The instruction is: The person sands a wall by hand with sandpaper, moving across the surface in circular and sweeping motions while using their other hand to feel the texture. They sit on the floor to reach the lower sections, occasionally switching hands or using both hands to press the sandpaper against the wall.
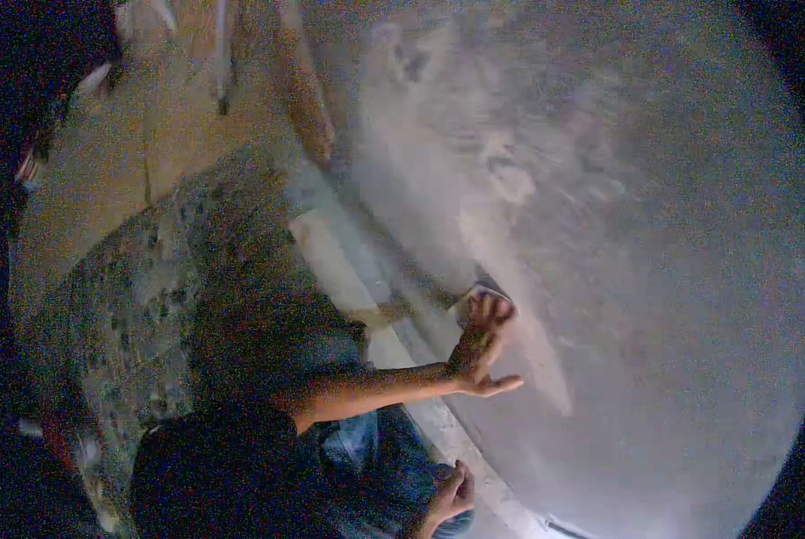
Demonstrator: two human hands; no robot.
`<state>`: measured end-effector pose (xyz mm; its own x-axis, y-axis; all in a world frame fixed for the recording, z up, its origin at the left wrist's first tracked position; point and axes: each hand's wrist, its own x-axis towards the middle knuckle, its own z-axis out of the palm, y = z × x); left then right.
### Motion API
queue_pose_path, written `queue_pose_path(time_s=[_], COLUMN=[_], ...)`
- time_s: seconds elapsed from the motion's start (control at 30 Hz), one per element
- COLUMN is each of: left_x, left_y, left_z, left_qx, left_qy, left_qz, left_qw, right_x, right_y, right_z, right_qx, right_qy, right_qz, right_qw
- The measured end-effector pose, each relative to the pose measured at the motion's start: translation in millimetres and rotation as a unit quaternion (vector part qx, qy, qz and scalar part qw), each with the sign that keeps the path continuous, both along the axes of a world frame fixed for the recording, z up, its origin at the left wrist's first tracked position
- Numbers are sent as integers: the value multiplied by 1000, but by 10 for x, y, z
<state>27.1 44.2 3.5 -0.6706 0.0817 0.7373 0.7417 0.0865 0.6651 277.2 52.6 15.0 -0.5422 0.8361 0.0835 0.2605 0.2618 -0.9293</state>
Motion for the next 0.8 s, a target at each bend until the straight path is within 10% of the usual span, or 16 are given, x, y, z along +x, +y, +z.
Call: queue_pose_path(time_s=[0.1,0.43,0.8], left_x=[259,436,303], left_y=[151,696,317], left_z=[407,1682,2008], left_qx=[-161,-123,-196], left_qy=[140,462,467], left_qz=[-124,-217,-261], left_qw=[969,851,822], right_x=[210,-434,-894], right_y=[-148,250,945], right_z=[307,1809,1670], right_qx=[35,363,572], right_qy=[67,126,103], right_qz=[-29,83,4], right_qw=[997,920,814])
